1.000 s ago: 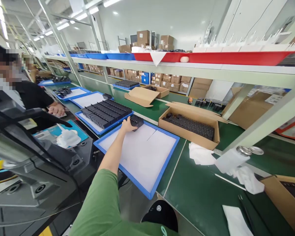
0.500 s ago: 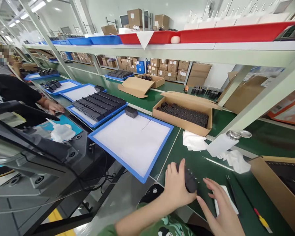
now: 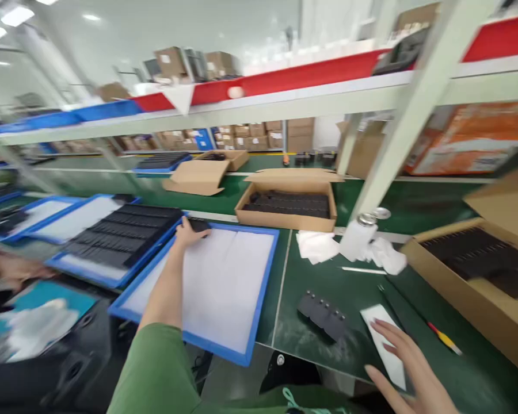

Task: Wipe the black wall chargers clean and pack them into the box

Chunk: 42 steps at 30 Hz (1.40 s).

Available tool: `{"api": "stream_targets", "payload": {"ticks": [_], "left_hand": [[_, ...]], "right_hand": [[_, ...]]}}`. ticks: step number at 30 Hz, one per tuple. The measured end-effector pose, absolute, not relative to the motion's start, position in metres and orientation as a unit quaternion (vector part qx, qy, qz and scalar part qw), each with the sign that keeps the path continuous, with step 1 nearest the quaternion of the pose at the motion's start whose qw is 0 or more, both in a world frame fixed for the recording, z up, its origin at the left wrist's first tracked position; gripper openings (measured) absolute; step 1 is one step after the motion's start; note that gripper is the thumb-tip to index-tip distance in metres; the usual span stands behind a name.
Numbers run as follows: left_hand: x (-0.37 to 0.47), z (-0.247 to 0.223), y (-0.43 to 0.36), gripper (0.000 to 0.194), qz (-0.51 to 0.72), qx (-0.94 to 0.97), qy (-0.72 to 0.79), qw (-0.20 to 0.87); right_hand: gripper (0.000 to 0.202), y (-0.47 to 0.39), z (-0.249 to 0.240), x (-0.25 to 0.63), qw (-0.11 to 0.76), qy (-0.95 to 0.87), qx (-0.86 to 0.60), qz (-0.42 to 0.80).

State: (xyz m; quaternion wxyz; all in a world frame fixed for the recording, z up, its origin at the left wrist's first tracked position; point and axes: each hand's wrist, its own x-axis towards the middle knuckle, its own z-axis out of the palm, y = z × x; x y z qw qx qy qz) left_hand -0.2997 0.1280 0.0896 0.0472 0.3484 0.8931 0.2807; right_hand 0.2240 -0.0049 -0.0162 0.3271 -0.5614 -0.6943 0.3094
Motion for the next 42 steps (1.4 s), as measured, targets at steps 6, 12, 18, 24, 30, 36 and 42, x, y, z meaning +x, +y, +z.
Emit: {"api": "stream_targets", "payload": {"ticks": [6, 12, 18, 24, 30, 36, 42], "left_hand": [[-0.291, 0.072, 0.135, 0.062, 0.320, 0.401, 0.858, 0.039], [-0.178, 0.064, 0.069, 0.099, 0.352, 0.521, 0.775, 0.061], [-0.039, 0.020, -0.001, 0.094, 0.373, 0.558, 0.737, 0.076], [0.011, -0.029, -0.006, 0.094, 0.338, 0.506, 0.792, 0.038], [-0.038, 0.001, -0.014, 0.116, 0.237, 0.658, 0.702, 0.137], [-0.077, 0.014, 0.026, 0.083, 0.153, 0.794, 0.538, 0.237], [-0.054, -0.007, 0.008, 0.059, 0.177, 0.753, 0.591, 0.229]], "right_hand": [[0.047, 0.013, 0.022, 0.177, 0.217, -0.823, -0.487, 0.197], [0.066, 0.049, 0.014, 0.117, 0.110, -0.916, -0.384, 0.027], [0.042, 0.056, 0.011, 0.150, 0.060, -0.953, -0.295, 0.026], [0.042, 0.051, 0.018, 0.192, 0.097, -0.951, -0.284, 0.069], [0.081, 0.039, 0.009, 0.229, 0.188, -0.890, -0.379, 0.170], [0.067, 0.024, -0.022, 0.225, 0.258, -0.823, -0.422, 0.280], [0.072, 0.028, -0.028, 0.218, 0.286, -0.813, -0.420, 0.284]]}}
